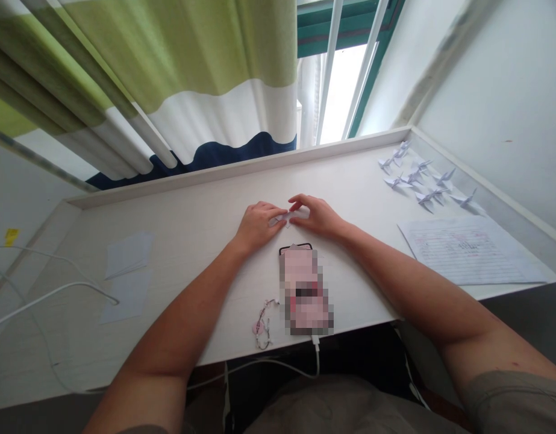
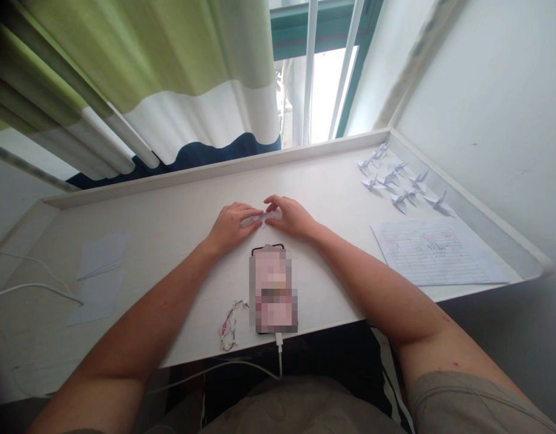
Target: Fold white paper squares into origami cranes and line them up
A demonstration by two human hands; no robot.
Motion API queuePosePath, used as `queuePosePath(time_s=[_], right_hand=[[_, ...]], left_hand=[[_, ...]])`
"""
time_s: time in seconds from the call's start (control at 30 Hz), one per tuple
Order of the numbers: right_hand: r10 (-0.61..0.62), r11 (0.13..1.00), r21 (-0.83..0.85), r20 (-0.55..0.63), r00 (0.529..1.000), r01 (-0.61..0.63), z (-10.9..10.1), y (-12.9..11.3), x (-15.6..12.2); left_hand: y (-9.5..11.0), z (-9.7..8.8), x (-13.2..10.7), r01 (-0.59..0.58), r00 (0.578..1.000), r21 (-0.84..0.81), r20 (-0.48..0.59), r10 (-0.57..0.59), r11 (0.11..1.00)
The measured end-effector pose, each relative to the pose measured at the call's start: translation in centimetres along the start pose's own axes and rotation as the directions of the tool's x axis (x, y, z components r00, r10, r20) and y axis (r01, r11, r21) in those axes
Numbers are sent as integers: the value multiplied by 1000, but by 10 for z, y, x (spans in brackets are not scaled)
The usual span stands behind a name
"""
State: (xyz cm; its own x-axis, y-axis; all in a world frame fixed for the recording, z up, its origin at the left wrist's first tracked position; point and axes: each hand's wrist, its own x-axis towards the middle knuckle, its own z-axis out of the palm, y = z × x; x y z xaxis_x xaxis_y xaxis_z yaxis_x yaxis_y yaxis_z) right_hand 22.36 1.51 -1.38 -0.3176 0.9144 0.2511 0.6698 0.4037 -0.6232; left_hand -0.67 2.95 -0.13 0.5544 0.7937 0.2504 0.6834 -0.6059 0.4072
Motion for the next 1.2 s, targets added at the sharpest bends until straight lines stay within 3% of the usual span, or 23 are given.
queuePosePath(time_s=[0.33,0.57,0.8,1.0,1.2], right_hand=[[-77,992,-105,-15,997,75,2,-1,0],[-125,956,-265,16,992,124,0,-4,-1],[-80,964,-260,-87,993,55,-6,4,-5],[-120,945,-293,107,987,147,-6,-4,-10],[-56,884,-448,182,982,133,-7,-16,-12]], left_hand=[[2,1,-1,-49,999,47,21,48,998],[4,0,-1,-64,997,71,39,61,995],[7,1,-2,-71,997,102,46,67,992],[7,3,-3,-83,997,146,14,82,986],[10,-1,-4,-101,995,254,46,92,962]])
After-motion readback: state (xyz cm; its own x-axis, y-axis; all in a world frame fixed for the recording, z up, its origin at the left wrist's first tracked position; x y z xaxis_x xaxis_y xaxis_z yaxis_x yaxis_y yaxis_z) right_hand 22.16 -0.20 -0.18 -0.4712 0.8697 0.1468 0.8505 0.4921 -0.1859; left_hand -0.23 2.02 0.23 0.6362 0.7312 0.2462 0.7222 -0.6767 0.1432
